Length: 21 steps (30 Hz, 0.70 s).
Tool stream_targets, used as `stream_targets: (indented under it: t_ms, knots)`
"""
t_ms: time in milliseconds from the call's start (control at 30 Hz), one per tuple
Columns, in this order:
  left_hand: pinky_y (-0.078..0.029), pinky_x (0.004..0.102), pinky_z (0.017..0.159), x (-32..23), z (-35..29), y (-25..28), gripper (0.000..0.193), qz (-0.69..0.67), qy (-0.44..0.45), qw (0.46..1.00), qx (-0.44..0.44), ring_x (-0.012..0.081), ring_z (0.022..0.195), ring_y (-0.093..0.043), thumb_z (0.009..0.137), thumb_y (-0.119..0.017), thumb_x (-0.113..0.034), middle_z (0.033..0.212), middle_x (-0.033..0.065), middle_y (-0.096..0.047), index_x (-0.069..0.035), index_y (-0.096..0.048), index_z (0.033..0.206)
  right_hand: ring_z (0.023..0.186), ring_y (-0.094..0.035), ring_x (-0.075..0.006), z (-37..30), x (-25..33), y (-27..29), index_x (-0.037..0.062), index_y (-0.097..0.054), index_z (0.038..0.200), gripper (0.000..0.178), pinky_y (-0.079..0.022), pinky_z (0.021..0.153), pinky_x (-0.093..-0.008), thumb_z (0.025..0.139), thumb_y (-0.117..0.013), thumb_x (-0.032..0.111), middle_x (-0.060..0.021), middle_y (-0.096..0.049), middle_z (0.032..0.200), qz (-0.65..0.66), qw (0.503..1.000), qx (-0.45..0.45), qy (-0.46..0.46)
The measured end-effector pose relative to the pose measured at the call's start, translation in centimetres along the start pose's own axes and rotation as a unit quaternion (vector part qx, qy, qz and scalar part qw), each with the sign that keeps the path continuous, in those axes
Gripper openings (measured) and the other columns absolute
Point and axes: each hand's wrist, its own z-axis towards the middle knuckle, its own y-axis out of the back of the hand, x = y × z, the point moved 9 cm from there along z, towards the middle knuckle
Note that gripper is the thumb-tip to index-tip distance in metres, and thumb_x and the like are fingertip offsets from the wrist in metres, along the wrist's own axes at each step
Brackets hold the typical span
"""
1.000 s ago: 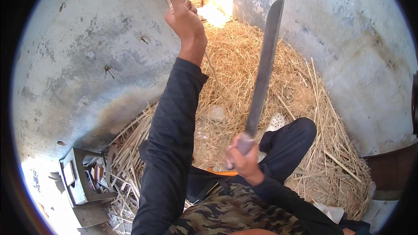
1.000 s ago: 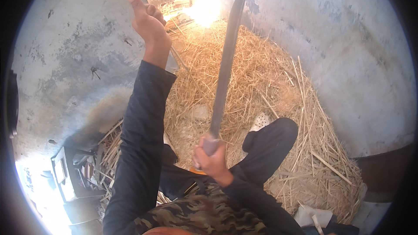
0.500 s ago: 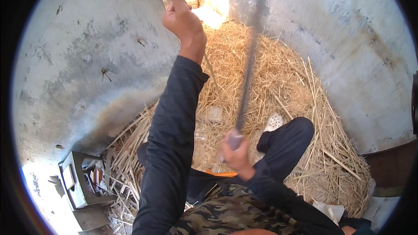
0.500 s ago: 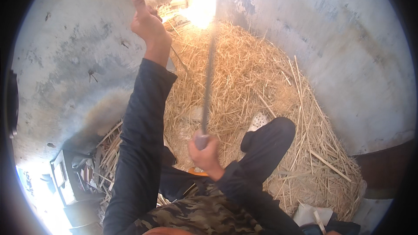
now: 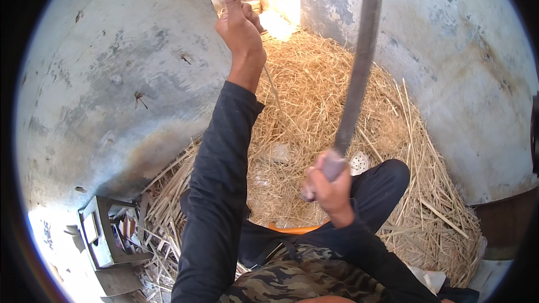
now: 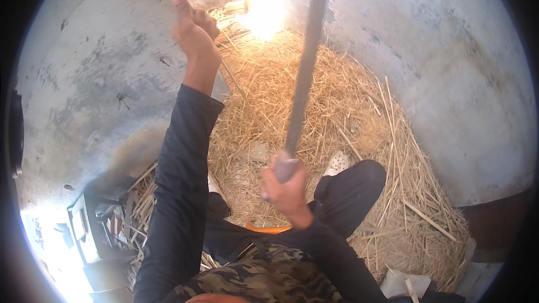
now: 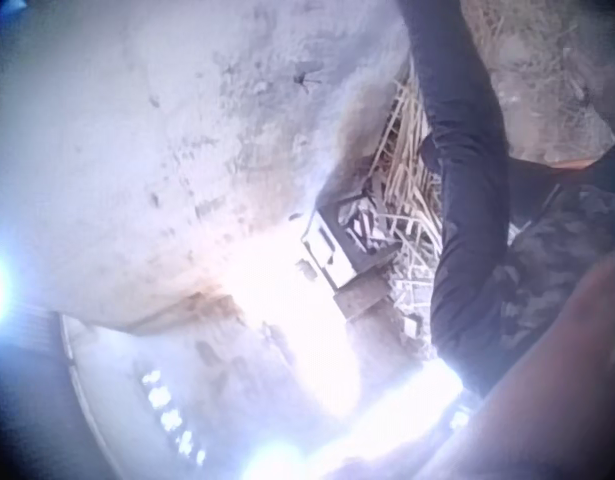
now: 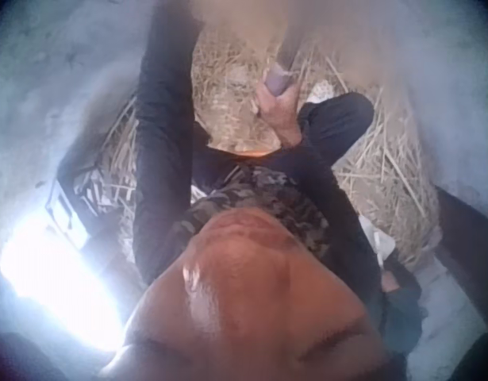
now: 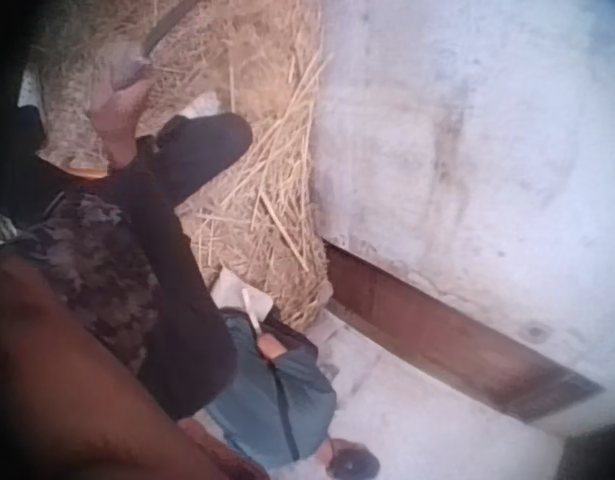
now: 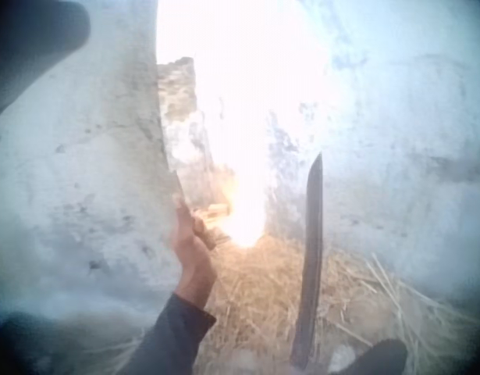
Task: The person sits on a bed of straw and uses a knife to shave a long wooden stick. They hold the stick with one hand and scrape the surface with the knife in the other, creating thin shavings that fall onto the straw.
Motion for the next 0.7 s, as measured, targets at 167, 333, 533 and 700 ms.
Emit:
stream_targets:
  t_ms: [167,333,533,700]
  knots:
    - [-0.012,0.028,0.04,0.6,-0.1,0.6,0.061,0.017,-0.005,1.0,0.008,0.0072,0.043,-0.017,0.094,-0.051,-0.058,0.052,-0.0081,-0.019,-0.02,-0.022,0.056,0.041,-0.051,-0.0108,-1.2,-12.5,1.8,0.0047,-0.045,0.082,0.013,-0.041,0.038,-0.0276,0.083,-0.057,-0.001,-0.0011,-0.049,0.059,-0.346,0.927,0.045,0.14]
    - [-0.01,0.0281,0.04,0.3,0.6,1.8,0.061,-0.027,0.001,1.0,-0.005,0.0069,0.043,-0.015,0.096,-0.048,-0.057,0.052,-0.0086,-0.016,-0.021,-0.02,0.056,0.039,-0.048,-0.012,-4.1,-8.4,4.4,0.0067,-0.042,0.085,0.015,-0.041,0.037,-0.0295,0.083,-0.055,-0.001,-0.0025,-0.047,0.057,-0.098,0.991,-0.04,-0.086]
    - [-0.013,0.0264,0.04,-0.1,-0.4,0.8,0.061,0.047,-0.015,0.999,0.017,0.0052,0.043,-0.018,0.094,-0.052,-0.057,0.051,-0.0084,-0.02,-0.021,-0.022,0.055,0.041,-0.051,-0.0104,-1.6,1.1,-0.7,0.0048,-0.044,0.085,0.012,-0.04,0.037,-0.0275,0.085,-0.054,-0.002,-0.0014,-0.049,0.057,-0.023,0.999,0.024,0.018]
    - [-0.013,0.0271,0.041,-0.5,-1.1,-0.7,0.059,0.125,-0.069,0.989,0.041,0.0051,0.044,-0.019,0.096,-0.051,-0.054,0.053,-0.0085,-0.02,-0.021,-0.024,0.056,0.043,-0.053,-0.0114,-3.5,-10.7,0.9,0.0034,-0.048,0.089,0.01,-0.042,0.038,-0.029,0.085,-0.058,0.004,-0.0023,-0.052,0.059,-0.152,0.981,0.034,-0.117]
